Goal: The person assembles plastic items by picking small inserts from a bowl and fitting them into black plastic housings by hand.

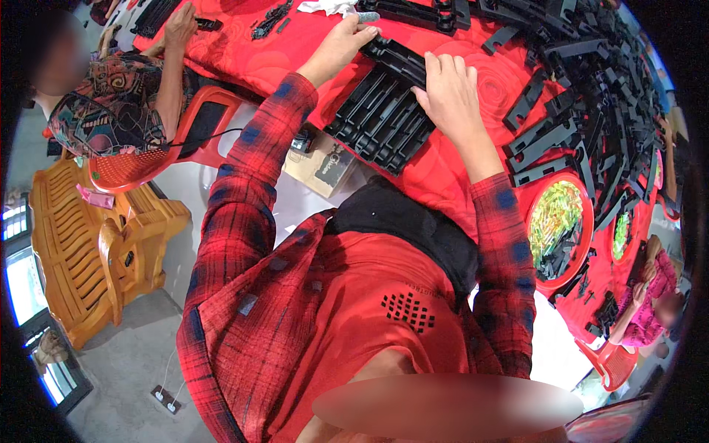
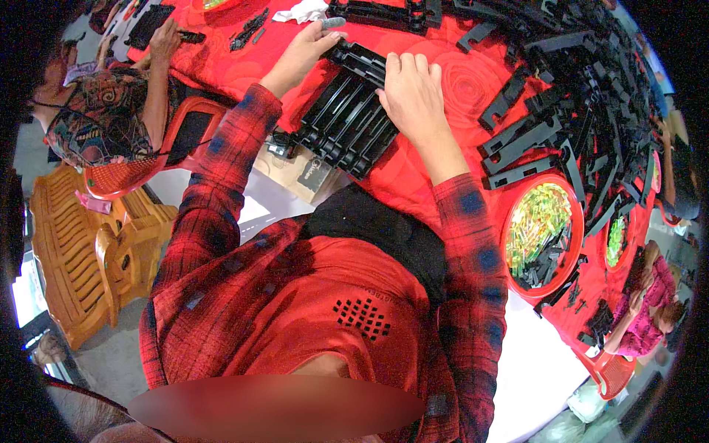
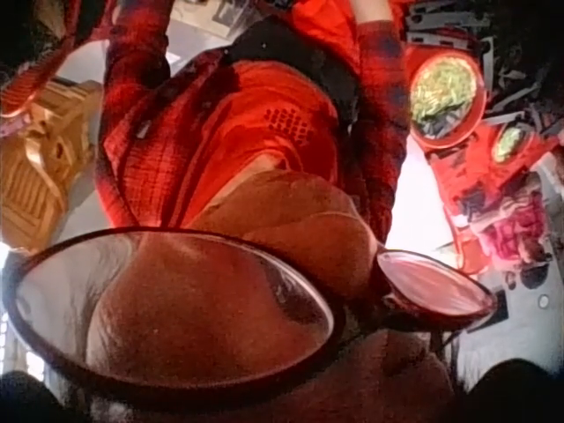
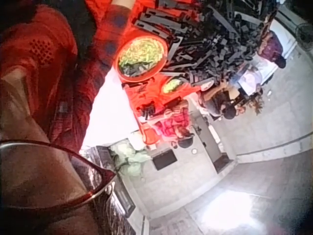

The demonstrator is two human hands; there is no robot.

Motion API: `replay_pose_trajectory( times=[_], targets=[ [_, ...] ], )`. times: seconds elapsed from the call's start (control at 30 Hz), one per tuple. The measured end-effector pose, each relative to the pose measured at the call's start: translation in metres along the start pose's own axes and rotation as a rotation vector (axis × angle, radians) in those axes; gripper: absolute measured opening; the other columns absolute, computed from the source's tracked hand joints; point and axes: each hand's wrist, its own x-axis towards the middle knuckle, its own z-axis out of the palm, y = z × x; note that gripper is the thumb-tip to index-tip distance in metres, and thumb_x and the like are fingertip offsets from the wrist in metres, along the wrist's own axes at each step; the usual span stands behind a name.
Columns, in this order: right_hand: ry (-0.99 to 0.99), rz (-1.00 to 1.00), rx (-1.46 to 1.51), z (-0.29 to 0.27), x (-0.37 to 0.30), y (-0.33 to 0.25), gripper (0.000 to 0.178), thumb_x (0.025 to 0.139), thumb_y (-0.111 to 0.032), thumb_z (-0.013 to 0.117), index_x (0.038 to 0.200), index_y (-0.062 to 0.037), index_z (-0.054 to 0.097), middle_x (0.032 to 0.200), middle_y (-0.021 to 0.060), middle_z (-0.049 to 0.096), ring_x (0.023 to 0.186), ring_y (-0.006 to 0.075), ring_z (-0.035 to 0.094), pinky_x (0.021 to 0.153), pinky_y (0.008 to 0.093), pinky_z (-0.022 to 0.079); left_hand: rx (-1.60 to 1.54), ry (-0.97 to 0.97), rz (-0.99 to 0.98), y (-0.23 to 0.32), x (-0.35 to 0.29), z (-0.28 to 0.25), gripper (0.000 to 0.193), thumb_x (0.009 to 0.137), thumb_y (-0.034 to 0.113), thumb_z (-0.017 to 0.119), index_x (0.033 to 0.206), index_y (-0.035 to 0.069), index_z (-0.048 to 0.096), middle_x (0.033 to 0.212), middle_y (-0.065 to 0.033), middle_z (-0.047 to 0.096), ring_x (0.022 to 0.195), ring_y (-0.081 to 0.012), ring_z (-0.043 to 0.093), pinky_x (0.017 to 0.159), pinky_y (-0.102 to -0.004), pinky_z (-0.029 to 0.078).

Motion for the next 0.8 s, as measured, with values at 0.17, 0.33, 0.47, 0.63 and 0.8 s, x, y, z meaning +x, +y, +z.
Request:
replay_pose_trajectory(
  times=[0.17,0.33,0.47,0.63,0.8],
  targets=[
    [-0.009,0.026,0.025,-0.035,-0.003,-0.024,0.050,0.071,-0.023,0.081,0.108,0.0001,0.057,0.098,0.0133,0.057,0.094,0.0304,0.056,0.079,0.0411,0.048,-0.283,-0.007,0.049,0.028,-0.010,0.005,0.040,0.100,0.021,0.060,0.133,-0.001,0.051,0.111,-0.0097,0.067,0.098,-0.0131,0.062,0.089,-0.0284,0.049],
    [-0.050,0.136,0.128,-0.045,-0.025,-0.052,0.046,0.070,-0.023,0.080,0.100,-0.0001,0.056,0.097,0.0157,0.056,0.095,0.0327,0.056,0.080,0.0426,0.050,-0.224,-0.024,-0.099,0.049,-0.034,0.005,0.040,0.102,0.026,0.056,0.132,-0.001,0.051,0.114,-0.0091,0.066,0.104,-0.0146,0.063,0.092,-0.0305,0.050],
    [-0.043,0.152,0.135,-0.039,-0.033,-0.056,0.047,0.070,-0.024,0.080,0.102,0.0013,0.057,0.097,0.0163,0.057,0.096,0.0337,0.056,0.080,0.0437,0.050,-0.179,0.041,-0.100,0.047,-0.050,0.006,0.040,0.104,0.029,0.051,0.133,0.001,0.050,0.121,-0.0113,0.064,0.109,-0.0182,0.062,0.096,-0.0337,0.049],
    [0.034,0.420,0.205,-0.032,-0.042,-0.057,0.053,0.073,-0.027,0.079,0.109,0.0052,0.057,0.101,0.0191,0.057,0.100,0.0363,0.056,0.085,0.0445,0.049,-0.122,0.123,-0.147,0.028,-0.076,0.001,0.042,0.105,0.030,0.048,0.135,0.000,0.047,0.123,-0.0133,0.062,0.112,-0.0211,0.061,0.099,-0.0347,0.048],
    [-0.043,0.361,0.180,-0.033,-0.042,-0.059,0.057,0.074,-0.028,0.079,0.114,0.0057,0.057,0.105,0.0199,0.058,0.102,0.0367,0.056,0.088,0.0451,0.049,-0.035,0.102,-0.180,0.007,-0.098,0.007,0.033,0.104,0.022,0.049,0.124,-0.004,0.052,0.111,-0.0137,0.065,0.105,-0.0199,0.063,0.090,-0.0321,0.051]
  ],
)
